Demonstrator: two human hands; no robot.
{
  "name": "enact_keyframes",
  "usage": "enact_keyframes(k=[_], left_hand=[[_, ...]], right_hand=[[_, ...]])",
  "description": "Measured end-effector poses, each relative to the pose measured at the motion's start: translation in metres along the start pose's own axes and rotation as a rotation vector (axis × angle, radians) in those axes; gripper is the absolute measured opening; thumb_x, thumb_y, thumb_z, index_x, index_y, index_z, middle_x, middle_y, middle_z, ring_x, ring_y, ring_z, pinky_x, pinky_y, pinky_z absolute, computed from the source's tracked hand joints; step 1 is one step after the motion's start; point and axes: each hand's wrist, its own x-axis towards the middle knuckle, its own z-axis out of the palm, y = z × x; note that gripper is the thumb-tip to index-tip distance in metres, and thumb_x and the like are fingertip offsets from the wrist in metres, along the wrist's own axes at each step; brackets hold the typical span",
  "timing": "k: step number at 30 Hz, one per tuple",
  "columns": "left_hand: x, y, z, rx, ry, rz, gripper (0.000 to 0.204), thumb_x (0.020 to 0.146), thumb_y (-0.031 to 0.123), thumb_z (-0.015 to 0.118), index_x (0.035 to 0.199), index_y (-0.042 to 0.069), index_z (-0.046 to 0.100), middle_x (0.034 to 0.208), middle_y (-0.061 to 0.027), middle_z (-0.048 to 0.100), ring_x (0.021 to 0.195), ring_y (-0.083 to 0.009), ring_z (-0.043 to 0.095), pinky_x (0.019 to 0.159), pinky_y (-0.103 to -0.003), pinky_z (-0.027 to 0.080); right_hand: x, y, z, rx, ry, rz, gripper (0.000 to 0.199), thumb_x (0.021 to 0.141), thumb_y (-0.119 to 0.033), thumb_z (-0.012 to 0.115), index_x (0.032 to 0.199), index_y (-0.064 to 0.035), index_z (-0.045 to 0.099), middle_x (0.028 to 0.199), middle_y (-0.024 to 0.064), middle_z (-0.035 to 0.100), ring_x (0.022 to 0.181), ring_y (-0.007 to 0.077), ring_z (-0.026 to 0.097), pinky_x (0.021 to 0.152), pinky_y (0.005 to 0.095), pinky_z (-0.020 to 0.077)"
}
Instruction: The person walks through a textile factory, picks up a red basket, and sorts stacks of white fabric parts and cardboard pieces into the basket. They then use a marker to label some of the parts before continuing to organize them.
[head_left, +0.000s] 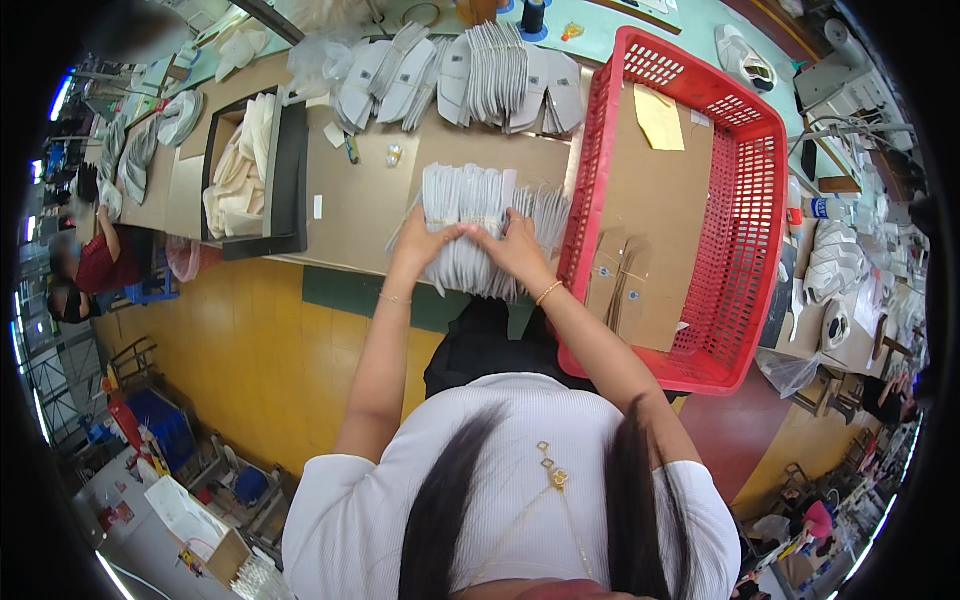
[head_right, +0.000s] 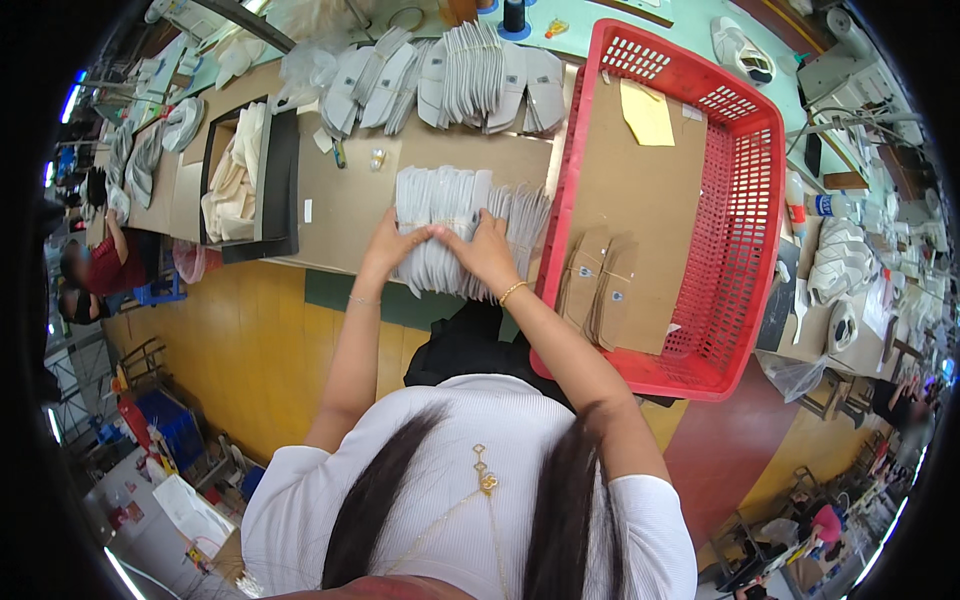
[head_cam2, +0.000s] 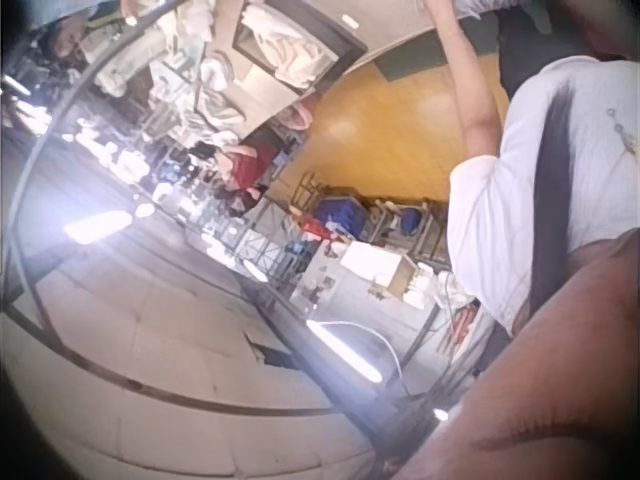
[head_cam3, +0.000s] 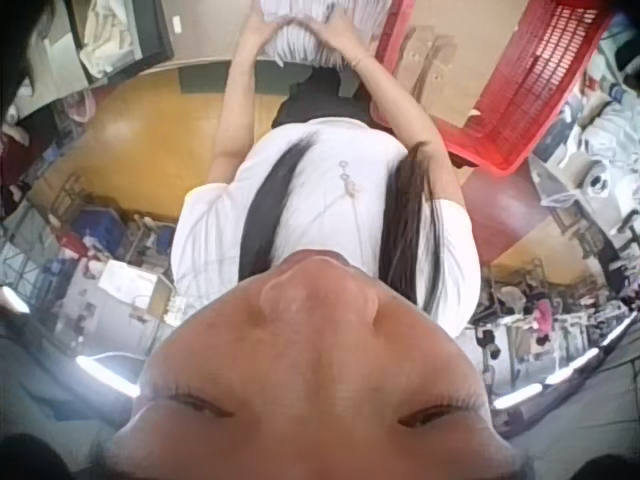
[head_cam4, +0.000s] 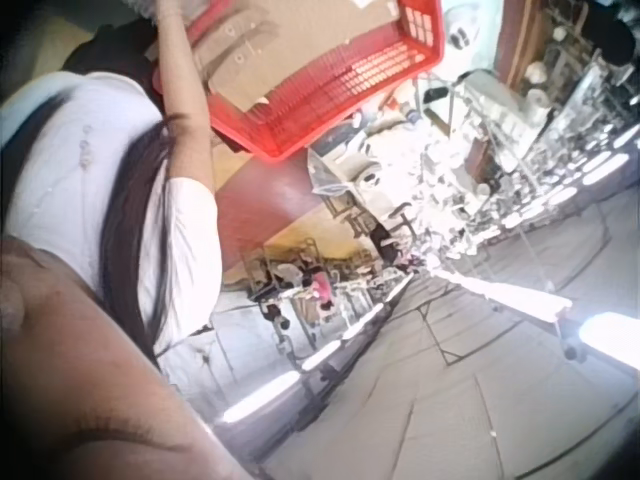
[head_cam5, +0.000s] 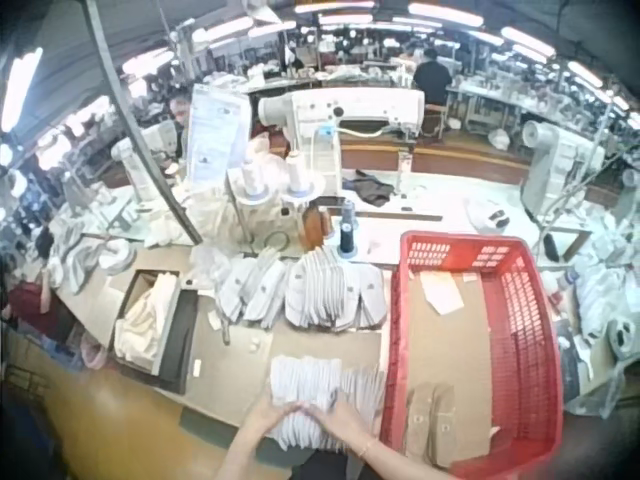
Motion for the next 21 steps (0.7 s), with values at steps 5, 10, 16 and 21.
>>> enact_keyframes(k=[5,10,16,21], left_hand=[[-0.003,-0.002,-0.004,0.035,0.008,-0.029,0.059,0.074,0.024,0.079,0.119,-0.004,0.052,0.105,-0.0137,0.064,0.094,-0.0207,0.061,0.084,-0.033,0.049],[-0.006,0.004,-0.008,-0.37,-0.101,-0.179,0.052,0.079,0.025,0.076,0.118,-0.002,0.054,0.1,-0.0101,0.066,0.085,-0.0149,0.064,0.074,-0.029,0.052],[-0.019,0.044,-0.036,-0.637,-0.26,-0.376,0.05,0.083,0.025,0.071,0.12,-0.002,0.052,0.103,-0.0101,0.065,0.088,-0.0164,0.065,0.078,-0.03,0.053],[-0.023,0.107,-0.041,-0.78,-0.459,-0.212,0.057,0.084,0.023,0.068,0.13,-0.003,0.045,0.11,-0.0111,0.062,0.096,-0.0161,0.062,0.081,-0.028,0.051]], right_hand=[[0.0,-0.02,0.013,-0.122,0.028,0.074,0.119,0.064,-0.07,0.071,0.133,0.0178,0.032,0.124,0.0372,0.042,0.115,0.0457,0.049,0.099,0.0404,0.0414],[-0.005,-0.01,0.005,-0.074,0.087,0.061,0.098,0.067,-0.051,0.077,0.132,0.0118,0.039,0.123,0.028,0.049,0.109,0.0371,0.057,0.093,0.0381,0.0462],[-0.033,0.0,-0.032,1.095,-0.33,0.164,0.06,0.086,-0.021,0.064,0.135,0.0024,0.039,0.125,0.0133,0.055,0.108,0.0174,0.058,0.089,0.0312,0.0491],[-0.06,-0.02,-0.079,1.505,-0.487,-0.066,0.074,0.085,-0.022,0.07,0.143,-0.0008,0.027,0.133,0.0105,0.048,0.121,0.0179,0.049,0.102,0.0343,0.0412]])
